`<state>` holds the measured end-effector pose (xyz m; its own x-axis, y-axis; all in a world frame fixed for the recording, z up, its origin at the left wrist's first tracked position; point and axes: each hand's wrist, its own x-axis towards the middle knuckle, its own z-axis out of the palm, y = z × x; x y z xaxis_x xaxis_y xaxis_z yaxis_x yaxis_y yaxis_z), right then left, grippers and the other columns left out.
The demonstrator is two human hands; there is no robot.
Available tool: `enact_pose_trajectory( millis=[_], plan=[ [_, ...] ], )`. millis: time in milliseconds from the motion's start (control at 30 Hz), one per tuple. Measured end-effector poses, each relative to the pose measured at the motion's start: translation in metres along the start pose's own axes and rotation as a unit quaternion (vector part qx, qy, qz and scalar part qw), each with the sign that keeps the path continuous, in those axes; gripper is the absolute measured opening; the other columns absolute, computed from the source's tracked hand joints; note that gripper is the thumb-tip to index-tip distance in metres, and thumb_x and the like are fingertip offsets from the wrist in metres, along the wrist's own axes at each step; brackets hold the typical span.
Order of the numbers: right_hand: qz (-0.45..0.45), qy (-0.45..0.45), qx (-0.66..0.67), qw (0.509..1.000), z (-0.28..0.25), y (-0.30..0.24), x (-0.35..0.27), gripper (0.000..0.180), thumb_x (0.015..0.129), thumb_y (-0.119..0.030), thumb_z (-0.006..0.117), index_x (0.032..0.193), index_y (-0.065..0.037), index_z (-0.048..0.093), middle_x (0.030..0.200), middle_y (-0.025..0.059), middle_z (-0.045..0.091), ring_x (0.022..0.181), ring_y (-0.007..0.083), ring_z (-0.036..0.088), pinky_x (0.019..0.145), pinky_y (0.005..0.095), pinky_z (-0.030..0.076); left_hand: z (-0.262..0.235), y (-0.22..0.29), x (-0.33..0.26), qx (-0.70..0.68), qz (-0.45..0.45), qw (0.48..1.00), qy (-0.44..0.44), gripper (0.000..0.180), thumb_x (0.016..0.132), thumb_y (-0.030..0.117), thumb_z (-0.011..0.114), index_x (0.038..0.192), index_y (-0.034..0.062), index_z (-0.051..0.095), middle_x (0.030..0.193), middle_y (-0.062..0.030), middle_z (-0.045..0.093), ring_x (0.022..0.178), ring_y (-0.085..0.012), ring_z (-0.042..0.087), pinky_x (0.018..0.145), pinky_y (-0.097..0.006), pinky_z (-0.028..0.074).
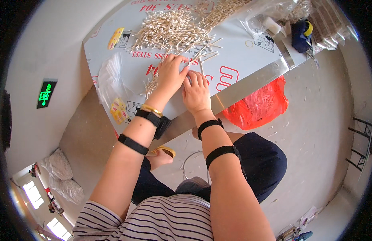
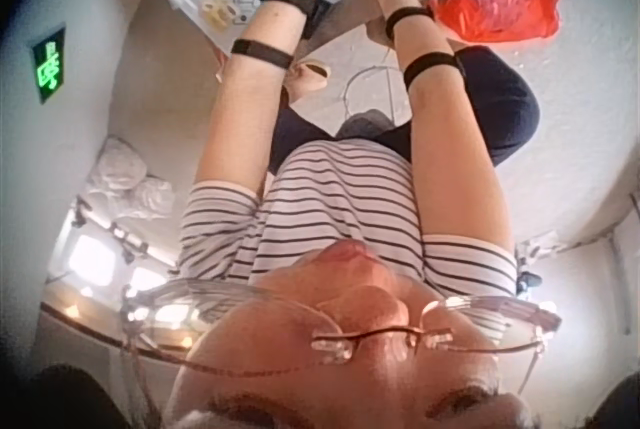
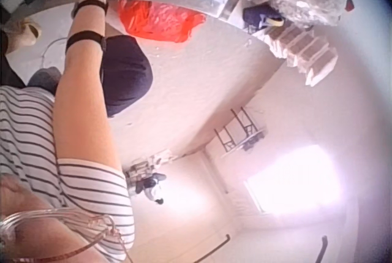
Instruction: Organizing and packaging cotton swabs into small plastic bags.
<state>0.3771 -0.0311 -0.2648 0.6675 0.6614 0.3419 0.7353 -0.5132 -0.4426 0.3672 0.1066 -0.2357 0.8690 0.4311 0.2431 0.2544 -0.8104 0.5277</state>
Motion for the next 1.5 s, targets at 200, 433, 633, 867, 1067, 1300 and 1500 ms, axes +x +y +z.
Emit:
enact_pose_trajectory(
  millis=[200,433,633,867,1067,1300,1500],
  plan=[
    [-0.011,-0.002,0.017,1.0,0.0,-0.011,0.004,0.044,0.08,-0.012,0.071,0.123,-0.011,0.061,0.134,0.0111,0.056,0.133,0.0344,0.05,0.118,0.0506,0.038,0.002,-0.04,0.022,-0.01,-0.046,0.998,-0.029,0.008,0.083,0.023,0.077,0.083,0.0157,0.075,0.091,-0.0066,0.069,0.097,-0.0301,0.067,0.089,-0.048,0.046],
    [-0.005,0.001,0.007,1.0,-0.003,-0.003,0.0,0.042,0.081,-0.01,0.07,0.122,-0.012,0.061,0.134,0.0098,0.057,0.133,0.0338,0.051,0.118,0.0508,0.038,-0.032,-0.034,0.004,-0.002,-0.056,0.998,-0.006,0.011,0.087,0.019,0.076,0.097,0.0142,0.076,0.102,-0.0034,0.071,0.095,-0.025,0.068,0.096,-0.048,0.045],
    [-0.002,-0.008,0.012,1.0,0.0,-0.005,0.001,0.043,0.08,-0.01,0.071,0.122,-0.012,0.061,0.134,0.0096,0.057,0.133,0.0334,0.051,0.118,0.0505,0.038,-0.057,-0.063,-0.081,0.042,-0.05,0.991,0.116,0.065,0.092,0.03,0.074,0.148,0.0076,0.05,0.151,-0.0251,0.046,0.142,-0.0452,0.043,0.117,-0.057,0.033],
    [-0.004,-0.003,0.004,1.0,0.002,-0.002,0.001,0.045,0.08,-0.008,0.069,0.124,-0.012,0.061,0.134,0.0097,0.056,0.133,0.0323,0.051,0.118,0.0495,0.038,-0.057,-0.073,-0.094,0.103,-0.029,0.994,-0.026,0.116,0.081,0.048,0.085,0.161,-0.0036,0.018,0.162,-0.0307,0.032,0.153,-0.0446,0.029,0.124,-0.061,0.022],
    [0.003,-0.012,0.013,1.0,-0.001,-0.006,0.001,0.044,0.082,-0.007,0.068,0.126,-0.012,0.06,0.134,0.009,0.056,0.133,0.0317,0.05,0.118,0.0493,0.038,-0.071,-0.089,-0.064,0.088,0.058,0.992,-0.064,0.121,0.072,0.05,0.089,0.163,0.0054,0.022,0.159,-0.0175,0.044,0.151,-0.0362,0.037,0.127,-0.057,0.022],
    [0.004,-0.013,-0.001,1.0,0.0,-0.002,-0.001,0.043,0.083,-0.008,0.067,0.126,-0.012,0.061,0.134,0.0091,0.056,0.133,0.032,0.05,0.117,0.0497,0.038,-0.094,-0.095,-0.06,0.081,0.055,0.985,-0.145,0.103,0.073,0.049,0.088,0.155,0.0083,0.04,0.135,-0.0148,0.058,0.127,-0.0333,0.055,0.113,-0.047,0.041],
    [0.009,-0.011,0.003,1.0,0.001,-0.005,0.0,0.042,0.083,-0.007,0.066,0.125,-0.012,0.061,0.134,0.0091,0.056,0.133,0.0322,0.05,0.117,0.0495,0.039,-0.098,-0.095,-0.082,0.107,0.004,0.987,-0.119,0.07,0.076,0.041,0.088,0.132,0.01,0.058,0.115,-0.009,0.062,0.109,-0.0295,0.061,0.096,-0.045,0.048]
  ],
)
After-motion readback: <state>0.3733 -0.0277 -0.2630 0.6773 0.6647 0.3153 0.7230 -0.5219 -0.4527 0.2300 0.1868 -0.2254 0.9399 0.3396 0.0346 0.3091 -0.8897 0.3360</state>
